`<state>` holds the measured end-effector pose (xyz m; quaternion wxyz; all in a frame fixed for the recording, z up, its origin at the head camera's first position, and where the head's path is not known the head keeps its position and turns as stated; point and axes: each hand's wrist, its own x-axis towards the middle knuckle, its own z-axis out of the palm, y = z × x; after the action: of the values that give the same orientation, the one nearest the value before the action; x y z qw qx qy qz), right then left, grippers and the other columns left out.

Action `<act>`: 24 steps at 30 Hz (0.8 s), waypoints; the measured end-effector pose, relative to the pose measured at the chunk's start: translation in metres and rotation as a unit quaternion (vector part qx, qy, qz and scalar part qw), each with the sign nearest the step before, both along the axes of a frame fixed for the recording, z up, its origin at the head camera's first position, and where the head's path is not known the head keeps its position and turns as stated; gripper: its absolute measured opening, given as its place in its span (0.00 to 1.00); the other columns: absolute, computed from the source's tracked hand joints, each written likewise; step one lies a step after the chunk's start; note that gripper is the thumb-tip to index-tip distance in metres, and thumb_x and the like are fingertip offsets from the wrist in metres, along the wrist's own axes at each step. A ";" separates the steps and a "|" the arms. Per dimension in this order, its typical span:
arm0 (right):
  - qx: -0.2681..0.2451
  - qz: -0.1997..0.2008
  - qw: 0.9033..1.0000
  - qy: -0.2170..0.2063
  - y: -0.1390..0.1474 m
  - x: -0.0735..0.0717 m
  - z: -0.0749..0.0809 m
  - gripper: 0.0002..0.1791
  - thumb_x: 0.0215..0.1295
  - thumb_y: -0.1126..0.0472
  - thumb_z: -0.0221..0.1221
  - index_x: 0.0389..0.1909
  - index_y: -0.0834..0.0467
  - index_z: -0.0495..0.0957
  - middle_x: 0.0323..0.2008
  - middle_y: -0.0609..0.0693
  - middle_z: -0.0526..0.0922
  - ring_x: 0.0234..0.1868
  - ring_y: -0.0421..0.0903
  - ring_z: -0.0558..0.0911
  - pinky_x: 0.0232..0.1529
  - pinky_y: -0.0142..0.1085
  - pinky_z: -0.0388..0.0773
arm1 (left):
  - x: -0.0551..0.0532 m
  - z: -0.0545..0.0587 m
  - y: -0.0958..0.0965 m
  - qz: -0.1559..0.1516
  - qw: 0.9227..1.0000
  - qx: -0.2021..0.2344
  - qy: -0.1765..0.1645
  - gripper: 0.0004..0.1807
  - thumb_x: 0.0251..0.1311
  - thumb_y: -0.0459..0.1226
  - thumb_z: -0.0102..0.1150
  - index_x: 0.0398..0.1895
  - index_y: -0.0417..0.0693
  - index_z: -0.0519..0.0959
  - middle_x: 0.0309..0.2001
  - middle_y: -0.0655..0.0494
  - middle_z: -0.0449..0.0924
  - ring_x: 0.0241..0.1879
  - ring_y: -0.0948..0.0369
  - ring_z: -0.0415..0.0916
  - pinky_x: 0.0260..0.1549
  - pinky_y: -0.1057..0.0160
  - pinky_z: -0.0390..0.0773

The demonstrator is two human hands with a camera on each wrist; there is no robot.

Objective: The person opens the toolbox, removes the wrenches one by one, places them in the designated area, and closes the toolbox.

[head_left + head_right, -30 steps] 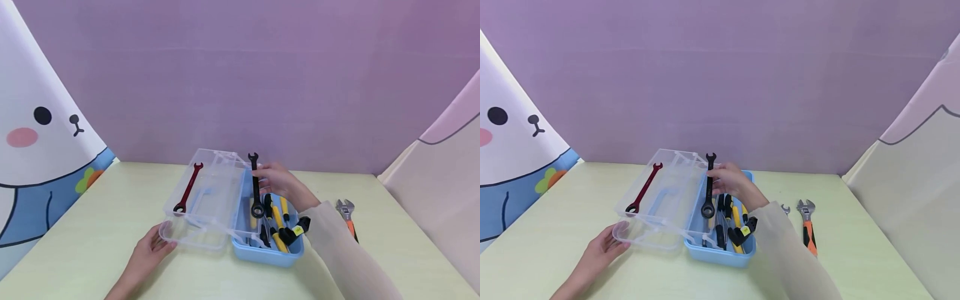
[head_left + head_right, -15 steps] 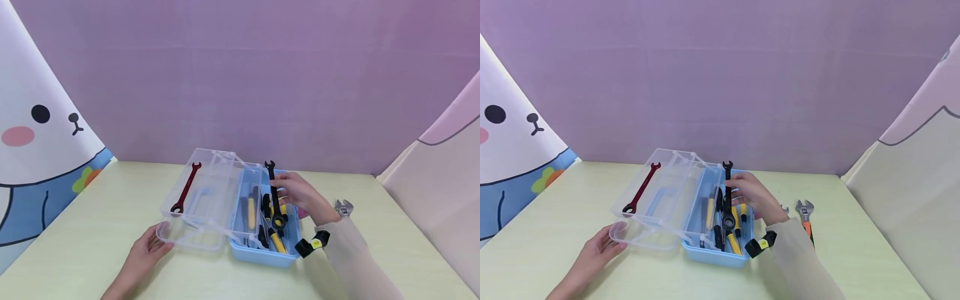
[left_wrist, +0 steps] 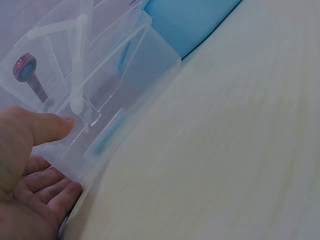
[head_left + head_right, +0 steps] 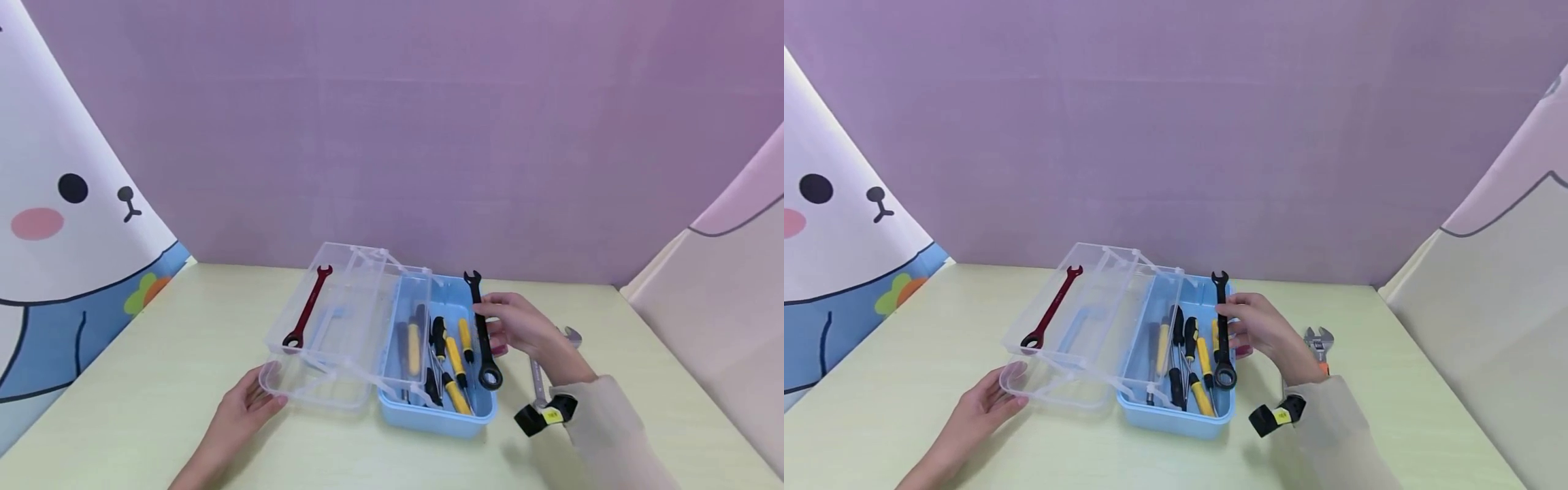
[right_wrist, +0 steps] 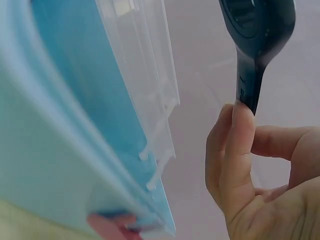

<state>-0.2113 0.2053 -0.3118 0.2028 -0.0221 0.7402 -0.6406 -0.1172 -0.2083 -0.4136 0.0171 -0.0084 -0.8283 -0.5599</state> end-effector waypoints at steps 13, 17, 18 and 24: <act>0.025 -0.017 0.999 0.011 0.035 0.005 -0.003 0.11 0.71 0.56 0.51 0.43 0.60 0.68 0.35 0.45 0.72 0.28 0.38 0.80 0.26 0.29 0.82 | 0.000 0.000 -0.001 0.003 1.000 0.007 0.003 0.31 0.59 0.31 0.61 0.64 0.30 0.62 0.63 0.27 0.65 0.56 0.61 0.72 0.47 0.80 0.76; 0.008 -0.017 1.000 0.001 0.049 0.007 -0.003 0.06 0.71 0.58 0.51 0.37 0.57 0.70 0.31 0.44 0.73 0.25 0.37 0.80 0.25 0.29 0.81 | 0.001 0.000 0.000 0.003 1.000 0.010 0.001 0.32 0.59 0.31 0.61 0.64 0.29 0.62 0.63 0.27 0.65 0.57 0.56 0.72 0.47 0.82 0.75; 0.006 -0.018 1.000 -0.002 0.052 0.007 -0.004 0.06 0.71 0.58 0.51 0.36 0.56 0.70 0.30 0.43 0.73 0.25 0.37 0.80 0.25 0.29 0.82 | 0.001 0.000 0.000 0.003 1.000 0.008 0.000 0.32 0.59 0.31 0.61 0.65 0.30 0.62 0.63 0.27 0.65 0.58 0.54 0.72 0.47 0.81 0.75; 0.025 -0.019 0.999 -0.011 0.072 0.010 -0.009 0.09 0.72 0.57 0.50 0.41 0.59 0.67 0.33 0.44 0.71 0.28 0.37 0.80 0.27 0.30 0.83 | 0.001 0.001 0.001 0.002 1.000 0.006 0.001 0.31 0.59 0.31 0.61 0.64 0.30 0.62 0.63 0.28 0.65 0.59 0.52 0.70 0.49 0.79 0.76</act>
<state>-0.2015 0.2775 -0.3207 0.1989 0.0042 0.7539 -0.6261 -0.1167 -0.2076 -0.4129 0.0192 -0.0074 -0.8248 -0.5651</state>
